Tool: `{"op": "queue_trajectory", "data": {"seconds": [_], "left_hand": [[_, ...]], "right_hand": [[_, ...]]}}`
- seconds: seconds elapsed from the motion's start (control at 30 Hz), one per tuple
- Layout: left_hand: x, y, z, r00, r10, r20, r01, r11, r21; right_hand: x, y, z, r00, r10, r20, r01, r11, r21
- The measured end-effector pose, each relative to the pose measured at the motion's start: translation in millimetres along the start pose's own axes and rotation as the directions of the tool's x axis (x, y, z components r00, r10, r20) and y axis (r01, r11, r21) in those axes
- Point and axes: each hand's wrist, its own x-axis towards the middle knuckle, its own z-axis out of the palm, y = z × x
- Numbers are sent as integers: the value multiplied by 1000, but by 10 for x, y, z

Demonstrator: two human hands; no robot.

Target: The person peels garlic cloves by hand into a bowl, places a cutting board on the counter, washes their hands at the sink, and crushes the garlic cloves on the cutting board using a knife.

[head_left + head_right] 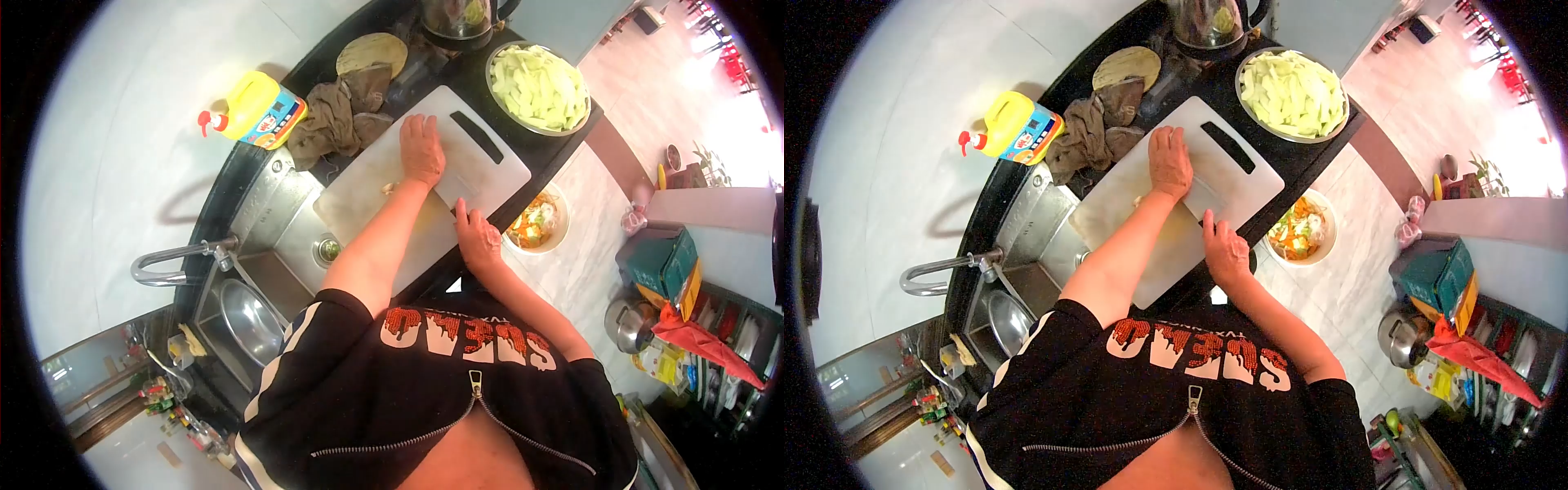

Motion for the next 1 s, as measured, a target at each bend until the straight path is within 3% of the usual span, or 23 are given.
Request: {"op": "queue_trajectory", "data": {"seconds": [0.27,0.47,0.87,1.0], "left_hand": [[52,14,17,980,-10,198,-18,990,139],[86,41,-59,948,-128,292,118,992,51],[212,39,35,918,-181,353,124,976,178],[241,30,211,939,-155,308,94,974,204]], "right_hand": [[33,-34,-44,998,-52,35,53,999,-12],[54,-21,-84,993,-111,42,113,993,-44],[225,6,-62,984,-127,126,139,986,-95],[262,21,7,991,-99,92,113,980,-165]]}}
